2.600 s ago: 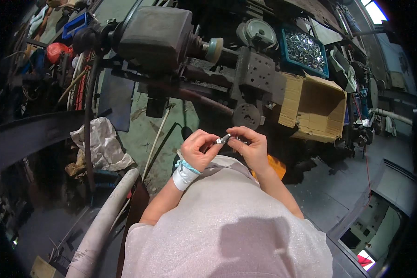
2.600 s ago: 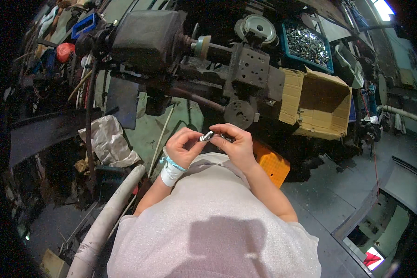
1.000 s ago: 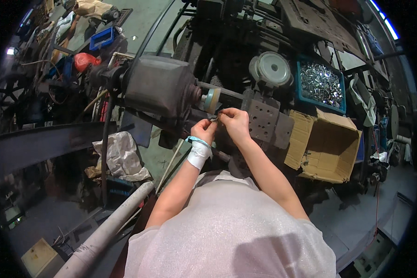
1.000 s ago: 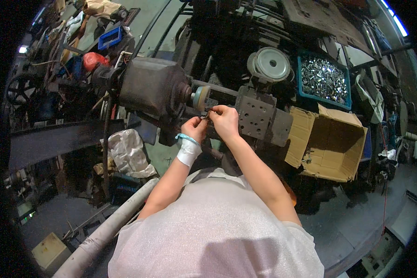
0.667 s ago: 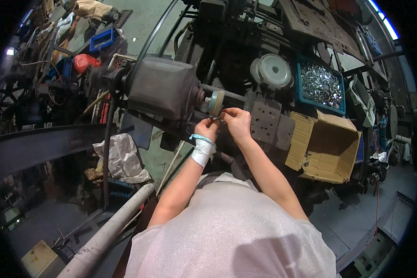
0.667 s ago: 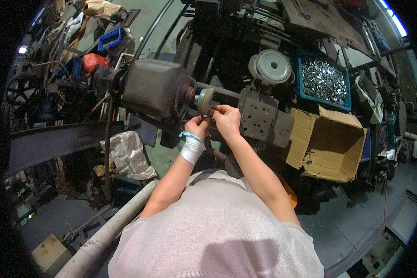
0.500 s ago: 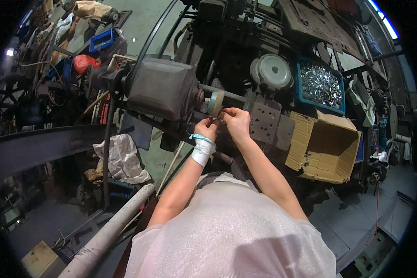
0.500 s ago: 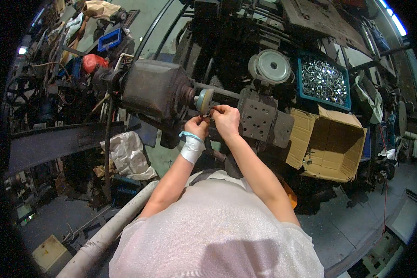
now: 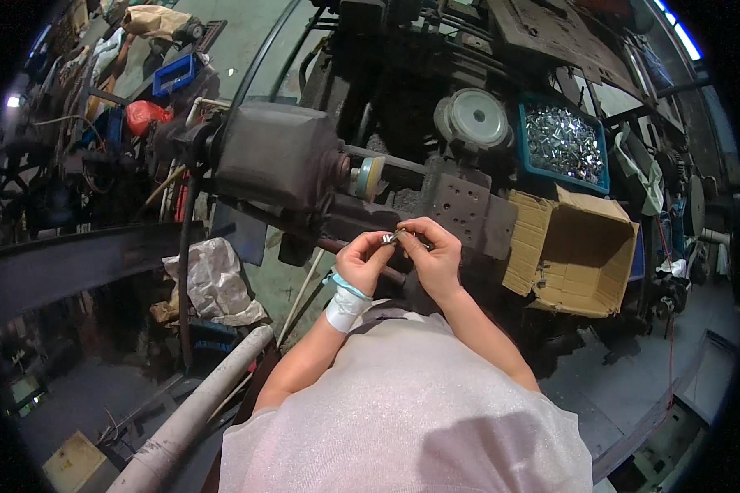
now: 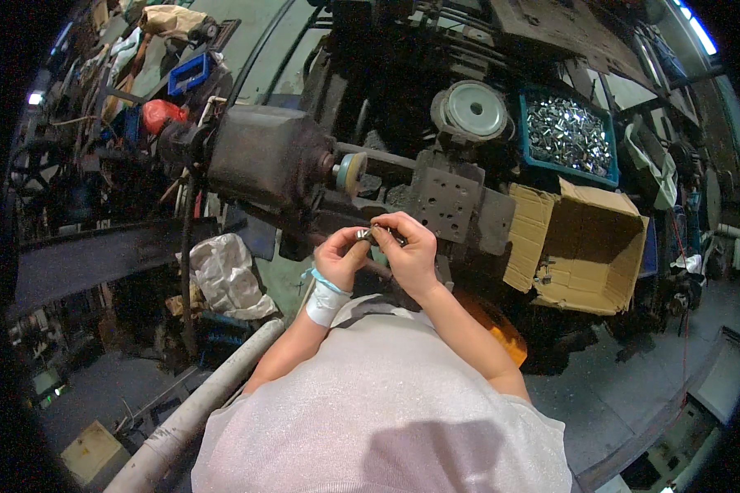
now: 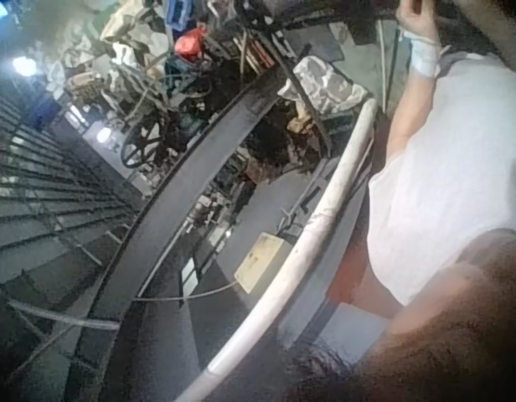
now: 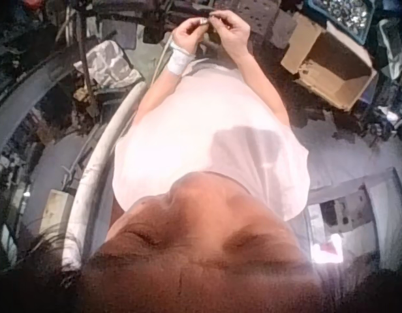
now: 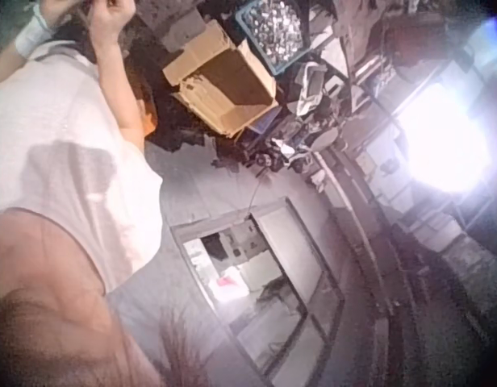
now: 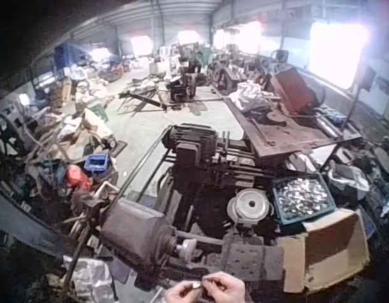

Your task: The person repeatedly picks small metal parts from a cardboard box and grinds them against a rotating bench grinder wheel. After grinding, the parts are placed into a blue plastic bin. The process is repeated for multiple parts throughout the clip.

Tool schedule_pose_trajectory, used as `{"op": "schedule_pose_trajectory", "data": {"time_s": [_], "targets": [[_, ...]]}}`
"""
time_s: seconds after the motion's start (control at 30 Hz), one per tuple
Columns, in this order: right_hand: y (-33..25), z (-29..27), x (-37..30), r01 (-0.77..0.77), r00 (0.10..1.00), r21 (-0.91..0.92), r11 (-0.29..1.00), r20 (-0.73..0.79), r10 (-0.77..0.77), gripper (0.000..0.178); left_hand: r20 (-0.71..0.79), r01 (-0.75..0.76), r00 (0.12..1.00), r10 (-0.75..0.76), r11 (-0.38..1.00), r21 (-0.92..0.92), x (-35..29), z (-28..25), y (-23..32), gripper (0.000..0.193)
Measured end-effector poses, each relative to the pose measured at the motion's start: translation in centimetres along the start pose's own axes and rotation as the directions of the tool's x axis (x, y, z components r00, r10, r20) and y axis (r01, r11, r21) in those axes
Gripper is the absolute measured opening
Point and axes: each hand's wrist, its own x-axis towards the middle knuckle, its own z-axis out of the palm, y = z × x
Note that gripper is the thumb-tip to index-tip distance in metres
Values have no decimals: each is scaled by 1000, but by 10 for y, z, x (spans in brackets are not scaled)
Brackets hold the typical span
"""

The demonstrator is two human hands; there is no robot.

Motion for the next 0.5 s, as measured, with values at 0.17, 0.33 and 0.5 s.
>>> {"op": "schedule_pose_trajectory", "data": {"time_s": [0.17, 0.33, 0.5], "targets": [[7, -31, -5, -406, 878, 751, 522, 161, 451, 16, -29, -234, 969, 247, 944, 235, -13, 11, 25, 16], [22, -29, -13, -511, 751, 858, 45, 421, 508, 20, 523, -822, 569, 634, 435, 367, -13, 71, 55, 21], [27, -72, -19, -463, 745, 883, -76, 434, 506, 18, 707, -919, 395, 586, 259, 298, -8, 104, 51, 32]]}}
